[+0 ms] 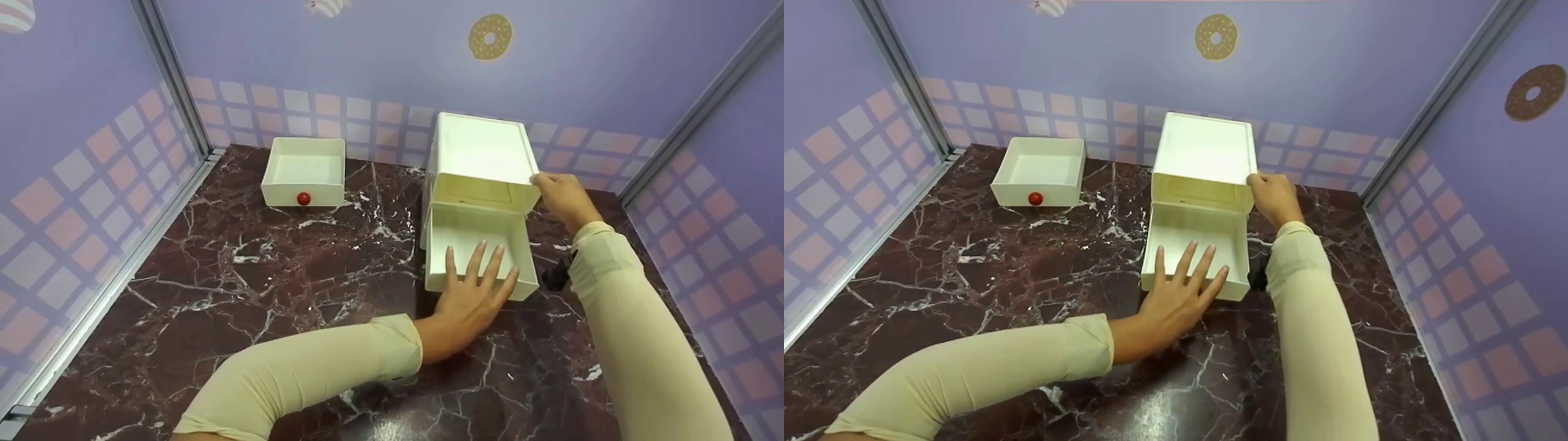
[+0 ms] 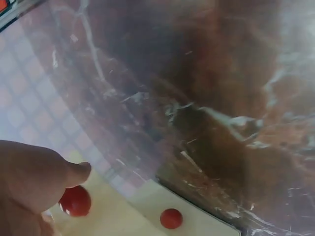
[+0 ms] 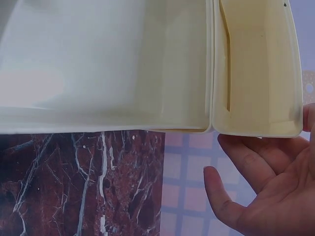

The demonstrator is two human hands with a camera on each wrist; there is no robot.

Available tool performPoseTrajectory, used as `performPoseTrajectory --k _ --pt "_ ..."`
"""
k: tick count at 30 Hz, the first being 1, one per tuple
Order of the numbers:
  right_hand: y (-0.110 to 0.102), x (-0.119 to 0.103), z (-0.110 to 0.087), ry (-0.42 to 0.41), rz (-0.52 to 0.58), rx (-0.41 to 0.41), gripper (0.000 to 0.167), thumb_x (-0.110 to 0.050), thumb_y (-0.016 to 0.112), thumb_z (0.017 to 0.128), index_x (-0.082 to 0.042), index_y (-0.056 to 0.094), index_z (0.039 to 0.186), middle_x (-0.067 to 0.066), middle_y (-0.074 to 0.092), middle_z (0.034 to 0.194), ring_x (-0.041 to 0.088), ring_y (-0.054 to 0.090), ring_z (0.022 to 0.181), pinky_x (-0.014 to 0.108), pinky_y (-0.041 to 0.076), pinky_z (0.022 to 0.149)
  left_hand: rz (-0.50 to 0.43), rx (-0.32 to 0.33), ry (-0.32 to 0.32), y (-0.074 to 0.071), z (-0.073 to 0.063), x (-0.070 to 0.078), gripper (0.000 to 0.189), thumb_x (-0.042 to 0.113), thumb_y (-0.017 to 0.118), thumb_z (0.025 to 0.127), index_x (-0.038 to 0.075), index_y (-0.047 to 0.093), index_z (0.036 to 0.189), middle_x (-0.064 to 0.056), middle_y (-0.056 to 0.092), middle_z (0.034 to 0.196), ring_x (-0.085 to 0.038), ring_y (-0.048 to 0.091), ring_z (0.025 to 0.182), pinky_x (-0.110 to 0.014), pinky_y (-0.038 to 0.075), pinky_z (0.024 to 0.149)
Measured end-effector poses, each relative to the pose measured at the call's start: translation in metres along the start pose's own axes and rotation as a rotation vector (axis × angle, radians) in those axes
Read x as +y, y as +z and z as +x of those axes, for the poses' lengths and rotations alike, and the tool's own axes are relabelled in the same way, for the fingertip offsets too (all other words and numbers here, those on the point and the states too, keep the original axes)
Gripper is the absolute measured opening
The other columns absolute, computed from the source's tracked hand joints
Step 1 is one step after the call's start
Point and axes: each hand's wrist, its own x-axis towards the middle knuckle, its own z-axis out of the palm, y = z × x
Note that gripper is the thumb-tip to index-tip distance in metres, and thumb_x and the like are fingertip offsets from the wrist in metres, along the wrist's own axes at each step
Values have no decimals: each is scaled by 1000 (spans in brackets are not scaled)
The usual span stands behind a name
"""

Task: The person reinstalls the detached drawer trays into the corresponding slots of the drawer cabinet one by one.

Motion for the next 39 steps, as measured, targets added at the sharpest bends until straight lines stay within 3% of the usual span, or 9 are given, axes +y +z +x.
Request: performPoseTrajectory --k 1,4,8,13,15,20,26,33,39 --pt "0 -1 0 -1 1 -1 48 -40 41 104 0 66 114 14 60 109 22 52 97 29 48 77 4 6 7 1 -7 1 88 31 58 99 28 0 165 -20 -2 172 -47 2 157 -80 16 114" --pt "2 -2 1 1 5 -5 43 -40 42 104 -1 60 98 15 58 108 23 51 98 29 47 77 21 -22 18 7 -33 5 105 38 64 94 31 -15 162 -24 -14 169 -52 -8 154 -83 9 111" --pt "1 -4 2 -1 6 -5 39 -41 43 104 -7 55 88 11 50 92 24 50 96 31 45 77 33 -112 7 19 -64 11 102 58 57 96 42 -21 159 -24 -17 168 -52 -9 154 -86 7 109" --pt "-2 -5 1 17 37 -21 37 -41 43 104 -15 50 79 15 57 114 24 52 106 33 52 85 46 -156 -29 34 -75 13 87 77 37 95 48 -16 158 -20 -13 171 -48 -1 157 -84 6 110" --pt "-3 -5 1 25 48 -28 36 -40 42 104 -16 51 79 16 57 125 24 51 110 35 53 89 34 -152 -35 38 -73 12 84 76 35 95 49 -13 159 -19 -10 171 -47 2 157 -85 6 110" --pt "-2 -4 0 27 45 -39 38 -41 41 105 -10 54 88 18 55 123 26 51 112 38 52 93 -4 -177 -43 43 -63 7 84 77 34 95 50 -14 158 -18 -12 171 -47 0 157 -85 4 110" --pt "-2 -5 -1 43 64 -62 52 -42 38 106 3 58 124 20 54 138 30 52 123 50 52 104 -1 -204 -73 49 -40 -4 87 78 32 95 48 -22 156 -18 -18 170 -46 -5 157 -83 7 112" --pt "2 -2 1 57 96 -47 53 -41 40 104 1 59 130 20 57 132 26 56 113 46 56 99 -26 -195 -145 57 -7 -16 89 77 39 95 48 -17 158 -14 -14 172 -43 -6 158 -84 8 112" --pt "2 -3 2 69 104 -50 57 -41 39 104 0 58 138 21 58 134 26 56 113 47 56 100 -18 -159 -165 56 1 -16 91 76 42 94 47 -16 159 -17 -12 172 -43 -6 158 -82 9 114"
